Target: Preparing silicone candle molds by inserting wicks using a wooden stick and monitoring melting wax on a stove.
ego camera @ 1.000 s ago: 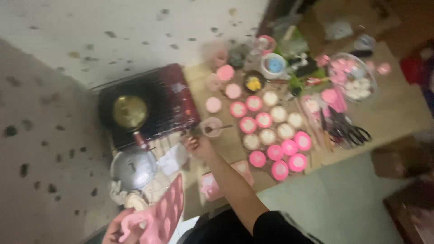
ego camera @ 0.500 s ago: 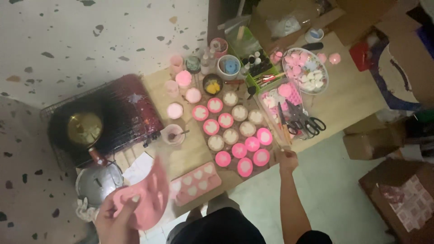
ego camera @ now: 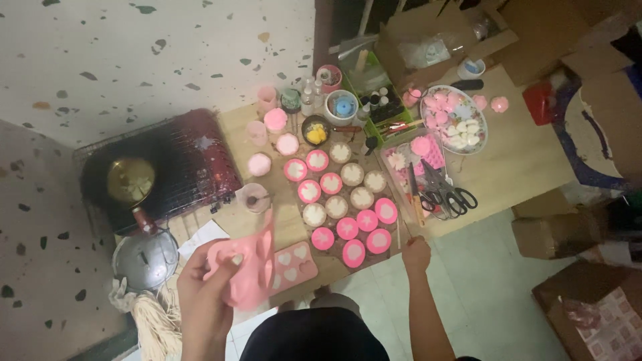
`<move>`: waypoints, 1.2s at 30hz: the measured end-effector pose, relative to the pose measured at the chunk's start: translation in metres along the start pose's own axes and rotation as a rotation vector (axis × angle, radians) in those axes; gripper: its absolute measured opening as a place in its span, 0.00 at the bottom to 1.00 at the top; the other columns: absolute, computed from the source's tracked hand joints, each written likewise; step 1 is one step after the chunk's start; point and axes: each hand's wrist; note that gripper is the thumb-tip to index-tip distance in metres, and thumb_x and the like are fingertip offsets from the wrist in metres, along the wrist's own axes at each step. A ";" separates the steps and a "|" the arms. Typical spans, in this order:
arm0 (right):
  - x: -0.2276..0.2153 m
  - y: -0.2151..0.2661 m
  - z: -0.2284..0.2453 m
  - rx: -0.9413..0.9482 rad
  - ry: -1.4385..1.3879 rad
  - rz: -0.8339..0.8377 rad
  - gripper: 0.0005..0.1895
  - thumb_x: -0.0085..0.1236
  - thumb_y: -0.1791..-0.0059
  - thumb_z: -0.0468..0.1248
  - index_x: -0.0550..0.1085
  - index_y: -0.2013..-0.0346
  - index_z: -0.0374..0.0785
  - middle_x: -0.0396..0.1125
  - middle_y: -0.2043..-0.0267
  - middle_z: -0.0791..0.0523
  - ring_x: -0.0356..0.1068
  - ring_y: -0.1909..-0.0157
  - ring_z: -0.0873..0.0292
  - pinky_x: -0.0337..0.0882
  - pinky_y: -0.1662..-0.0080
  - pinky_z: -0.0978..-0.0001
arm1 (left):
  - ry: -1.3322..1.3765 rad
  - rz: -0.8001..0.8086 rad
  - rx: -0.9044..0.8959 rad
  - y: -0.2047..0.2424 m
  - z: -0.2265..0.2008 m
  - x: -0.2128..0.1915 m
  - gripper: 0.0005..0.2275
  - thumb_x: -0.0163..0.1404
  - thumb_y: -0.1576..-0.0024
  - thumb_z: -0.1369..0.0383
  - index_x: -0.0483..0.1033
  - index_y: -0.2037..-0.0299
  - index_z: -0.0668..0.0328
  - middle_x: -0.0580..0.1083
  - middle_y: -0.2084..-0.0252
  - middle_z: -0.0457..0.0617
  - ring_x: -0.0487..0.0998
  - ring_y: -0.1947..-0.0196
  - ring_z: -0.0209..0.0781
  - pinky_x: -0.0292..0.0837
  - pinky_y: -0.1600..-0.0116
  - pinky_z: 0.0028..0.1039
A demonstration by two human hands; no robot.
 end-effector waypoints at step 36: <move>-0.353 0.154 0.433 -1.002 -1.354 0.527 0.12 0.60 0.54 0.19 0.73 0.60 0.34 0.72 0.56 0.51 0.71 0.46 0.54 0.74 0.46 0.63 | 0.006 0.233 0.322 0.037 -0.049 0.020 0.11 0.58 0.51 0.80 0.81 0.58 0.70 0.80 0.61 0.48 0.79 0.60 0.32 0.76 0.52 0.23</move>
Point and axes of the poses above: each hand's wrist, its own y-axis away from the middle knuckle, its own x-axis out of the palm, z = x × y
